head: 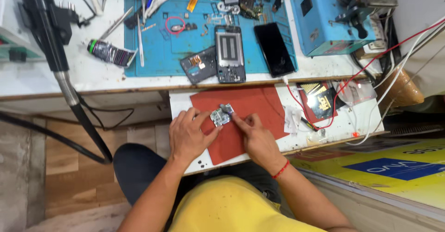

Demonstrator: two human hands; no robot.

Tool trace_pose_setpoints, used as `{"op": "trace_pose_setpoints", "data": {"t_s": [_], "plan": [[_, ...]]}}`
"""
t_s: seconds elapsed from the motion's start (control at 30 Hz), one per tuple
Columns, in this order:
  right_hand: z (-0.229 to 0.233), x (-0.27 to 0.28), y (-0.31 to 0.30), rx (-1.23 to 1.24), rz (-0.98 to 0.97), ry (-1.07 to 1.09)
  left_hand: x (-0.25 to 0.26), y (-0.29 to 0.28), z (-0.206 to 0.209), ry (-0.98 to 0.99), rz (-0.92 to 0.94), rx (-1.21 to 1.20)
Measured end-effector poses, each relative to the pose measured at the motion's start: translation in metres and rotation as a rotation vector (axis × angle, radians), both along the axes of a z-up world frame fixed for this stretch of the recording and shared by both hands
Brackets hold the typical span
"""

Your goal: The person uses a small tool to scrape and clean a small green circuit board placed on a red mat. They then use a hot air gun to apply heat to the board, likely for soldering or component removal.

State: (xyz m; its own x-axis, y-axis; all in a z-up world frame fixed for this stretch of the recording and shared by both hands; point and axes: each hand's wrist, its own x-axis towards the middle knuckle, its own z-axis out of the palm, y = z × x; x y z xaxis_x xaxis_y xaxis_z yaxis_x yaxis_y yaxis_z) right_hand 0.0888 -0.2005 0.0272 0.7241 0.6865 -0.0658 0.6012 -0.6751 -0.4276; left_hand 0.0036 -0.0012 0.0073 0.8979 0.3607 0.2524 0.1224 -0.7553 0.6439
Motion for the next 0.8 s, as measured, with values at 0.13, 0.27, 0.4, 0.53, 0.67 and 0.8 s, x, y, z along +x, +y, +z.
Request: {"op": "trace_pose_setpoints", "data": {"t_s": [0.13, 0.27, 0.4, 0.53, 0.67, 0.8], "plan": [[-0.003, -0.01, -0.001, 0.01, 0.053, 0.049, -0.001, -0.003, 0.004, 0.023, 0.01, 0.005], [-0.003, -0.009, -0.004, 0.004, 0.12, 0.072, -0.001, -0.003, 0.004, -0.013, 0.019, 0.015], [-0.002, 0.006, -0.006, -0.082, -0.002, 0.027, -0.001, -0.004, 0.001, -0.014, 0.012, 0.013], [0.0, 0.004, -0.006, -0.062, 0.146, 0.074, -0.003, -0.005, 0.001, -0.005, 0.005, 0.014], [-0.006, 0.009, -0.007, -0.01, 0.105, 0.008, -0.002, -0.007, 0.001, -0.006, 0.013, 0.019], [-0.006, -0.011, -0.009, -0.079, 0.193, 0.088, -0.003, -0.006, -0.001, -0.019, 0.02, 0.037]]}}
